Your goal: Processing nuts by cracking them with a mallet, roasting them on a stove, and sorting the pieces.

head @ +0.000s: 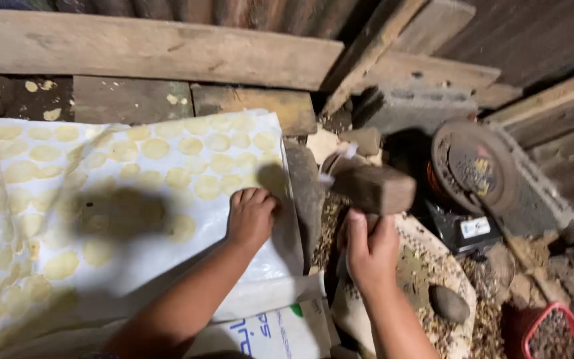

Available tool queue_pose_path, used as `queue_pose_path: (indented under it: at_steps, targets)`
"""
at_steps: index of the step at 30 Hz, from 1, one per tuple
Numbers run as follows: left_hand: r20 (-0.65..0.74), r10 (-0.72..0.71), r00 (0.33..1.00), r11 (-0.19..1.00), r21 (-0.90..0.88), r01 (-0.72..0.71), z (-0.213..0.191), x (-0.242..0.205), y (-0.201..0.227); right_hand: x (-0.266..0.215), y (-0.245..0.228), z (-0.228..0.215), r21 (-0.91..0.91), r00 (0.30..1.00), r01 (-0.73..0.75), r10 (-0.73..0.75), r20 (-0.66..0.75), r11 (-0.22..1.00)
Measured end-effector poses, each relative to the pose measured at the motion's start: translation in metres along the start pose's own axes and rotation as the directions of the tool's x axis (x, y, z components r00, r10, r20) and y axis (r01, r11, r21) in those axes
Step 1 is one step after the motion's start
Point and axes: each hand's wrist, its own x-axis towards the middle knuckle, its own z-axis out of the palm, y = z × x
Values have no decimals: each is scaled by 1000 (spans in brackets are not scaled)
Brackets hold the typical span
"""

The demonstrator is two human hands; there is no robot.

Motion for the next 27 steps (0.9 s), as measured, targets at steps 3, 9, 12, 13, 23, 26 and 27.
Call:
queue_pose_path:
  at_steps: [3,9,12,13,23,26,27]
  targets:
    - [-122,120,985,993,37,-116,-19,-6,-10,-14,25,30,-85,985,-33,18,-170,996]
    - [-184,121,975,989,-58,-134,-50,-30,-22,-23,69,88,-262,810,-270,366,458,927]
    - [-214,82,973,996,-11,-86,-41,-18,-15,5,60,76,-309,777,-362,467,422,880]
    - [-216,79,973,996,-16,-85,-38,-17,-9,3,38,61,-314,778,-360,468,420,879]
    - [-55,105,993,994,36,-103,-29,-7,-12,-20,40,84,-127,957,-224,243,159,966]
    - [-75,101,992,993,61,-96,-53,-23,-16,-30,50,95,-303,823,-276,387,415,912]
    - [-125,126,984,990,85,-116,-59,-25,-17,-24,43,89,-317,802,-255,383,458,913]
